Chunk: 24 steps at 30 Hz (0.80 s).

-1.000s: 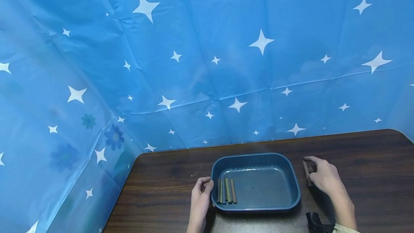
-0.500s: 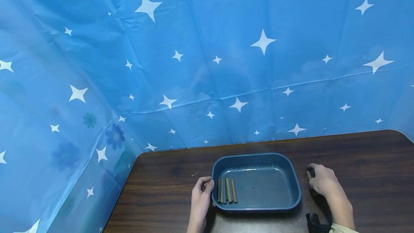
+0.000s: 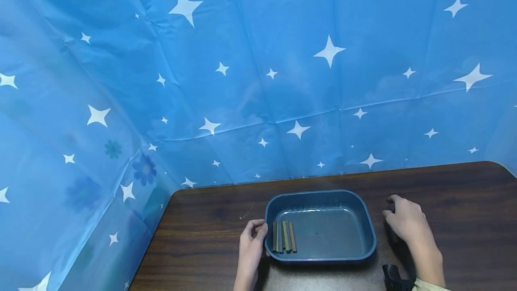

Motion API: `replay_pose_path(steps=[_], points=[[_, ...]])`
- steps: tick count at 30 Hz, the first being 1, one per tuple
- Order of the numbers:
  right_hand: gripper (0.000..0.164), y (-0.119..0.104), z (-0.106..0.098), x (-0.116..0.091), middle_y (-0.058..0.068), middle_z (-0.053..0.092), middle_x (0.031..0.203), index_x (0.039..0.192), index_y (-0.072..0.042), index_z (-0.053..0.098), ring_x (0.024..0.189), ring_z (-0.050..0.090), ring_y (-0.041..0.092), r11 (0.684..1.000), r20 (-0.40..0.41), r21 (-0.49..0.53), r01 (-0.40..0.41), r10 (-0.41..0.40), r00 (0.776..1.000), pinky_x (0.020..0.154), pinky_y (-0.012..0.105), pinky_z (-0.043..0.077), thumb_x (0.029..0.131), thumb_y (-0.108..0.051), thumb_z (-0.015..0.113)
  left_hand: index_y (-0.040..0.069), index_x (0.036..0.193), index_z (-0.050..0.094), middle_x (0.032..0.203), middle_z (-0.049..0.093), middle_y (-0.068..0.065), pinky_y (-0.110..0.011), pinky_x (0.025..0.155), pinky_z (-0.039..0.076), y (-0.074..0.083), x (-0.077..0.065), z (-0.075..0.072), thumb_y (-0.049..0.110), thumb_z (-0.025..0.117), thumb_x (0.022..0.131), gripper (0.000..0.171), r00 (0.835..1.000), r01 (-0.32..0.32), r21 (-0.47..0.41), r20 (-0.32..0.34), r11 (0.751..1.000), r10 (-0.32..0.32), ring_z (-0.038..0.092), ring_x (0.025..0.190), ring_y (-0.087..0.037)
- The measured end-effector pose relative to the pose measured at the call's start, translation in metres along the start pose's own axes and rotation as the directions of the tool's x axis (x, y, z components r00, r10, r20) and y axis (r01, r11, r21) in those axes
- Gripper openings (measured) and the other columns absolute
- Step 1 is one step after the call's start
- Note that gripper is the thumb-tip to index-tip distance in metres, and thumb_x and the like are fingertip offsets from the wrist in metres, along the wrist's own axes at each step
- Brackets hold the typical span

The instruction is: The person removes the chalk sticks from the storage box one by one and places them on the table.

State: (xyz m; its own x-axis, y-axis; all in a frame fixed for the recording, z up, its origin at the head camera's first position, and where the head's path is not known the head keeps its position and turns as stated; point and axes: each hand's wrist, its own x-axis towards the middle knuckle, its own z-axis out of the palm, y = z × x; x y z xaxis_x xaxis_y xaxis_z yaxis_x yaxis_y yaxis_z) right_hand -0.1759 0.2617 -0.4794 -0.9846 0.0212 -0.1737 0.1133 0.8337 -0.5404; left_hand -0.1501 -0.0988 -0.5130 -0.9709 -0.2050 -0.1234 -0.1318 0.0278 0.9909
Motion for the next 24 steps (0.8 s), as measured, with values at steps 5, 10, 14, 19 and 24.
replay_pose_path(steps=[5, 10, 14, 19, 24], points=[[0.042, -0.016, -0.011, -0.01, 0.041, 0.062, 0.111, 0.127, 0.021, 0.052, 0.089, 0.063, 0.05, 0.992, -0.171, 0.053, 0.112, -0.102, 0.98, 0.067, 0.057, 0.051, 0.104, -0.013, 0.056, -0.007, 0.119, 0.062, 0.097, 0.064, -0.015, -0.023, 0.043, 0.045, 0.001, -0.001, -0.001, 0.012, 0.06, 0.101, 0.026, 1.0, -0.012, 0.0, -0.004, 1.0, 0.012, 0.051, 0.06, -0.014], [0.044, -0.034, -0.016, -0.017, 0.038, 0.063, 0.112, 0.13, 0.017, 0.054, 0.087, 0.064, 0.044, 0.983, -0.246, 0.081, 0.165, -0.141, 0.959, 0.068, 0.056, 0.05, 0.106, -0.02, 0.054, -0.006, 0.118, 0.063, 0.097, 0.064, -0.014, -0.022, 0.043, 0.044, 0.0, 0.0, 0.001, 0.01, 0.06, 0.101, 0.024, 1.0, -0.024, 0.001, -0.006, 1.0, 0.024, 0.051, 0.059, -0.013], [0.042, -0.048, -0.016, -0.02, 0.031, 0.067, 0.106, 0.131, 0.013, 0.057, 0.082, 0.062, 0.035, 0.978, -0.245, 0.107, 0.18, -0.15, 0.958, 0.065, 0.049, 0.049, 0.108, -0.022, 0.054, -0.007, 0.118, 0.062, 0.096, 0.065, -0.014, -0.021, 0.043, 0.044, -0.001, 0.001, 0.001, 0.011, 0.06, 0.101, 0.025, 1.0, -0.031, -0.004, 0.0, 1.0, 0.031, 0.051, 0.059, -0.013], [0.039, -0.064, -0.009, -0.023, 0.022, 0.07, 0.1, 0.13, 0.009, 0.06, 0.076, 0.059, 0.026, 0.967, -0.233, 0.123, 0.221, -0.189, 0.954, 0.062, 0.04, 0.045, 0.108, -0.022, 0.054, -0.007, 0.12, 0.061, 0.096, 0.064, -0.013, -0.021, 0.043, 0.043, 0.0, 0.0, 0.0, 0.012, 0.061, 0.101, 0.027, 0.999, -0.039, -0.008, 0.003, 0.999, 0.039, 0.05, 0.058, -0.013], [0.037, -0.079, 0.001, -0.025, 0.021, 0.069, 0.099, 0.13, 0.008, 0.062, 0.07, 0.052, 0.021, 0.953, -0.218, 0.147, 0.263, -0.229, 0.949, 0.06, 0.037, 0.04, 0.108, -0.021, 0.055, -0.007, 0.12, 0.061, 0.096, 0.064, -0.014, -0.022, 0.042, 0.043, 0.0, -0.001, -0.001, 0.011, 0.06, 0.101, 0.026, 0.999, -0.043, -0.005, 0.006, 0.999, 0.043, 0.049, 0.055, -0.013]])
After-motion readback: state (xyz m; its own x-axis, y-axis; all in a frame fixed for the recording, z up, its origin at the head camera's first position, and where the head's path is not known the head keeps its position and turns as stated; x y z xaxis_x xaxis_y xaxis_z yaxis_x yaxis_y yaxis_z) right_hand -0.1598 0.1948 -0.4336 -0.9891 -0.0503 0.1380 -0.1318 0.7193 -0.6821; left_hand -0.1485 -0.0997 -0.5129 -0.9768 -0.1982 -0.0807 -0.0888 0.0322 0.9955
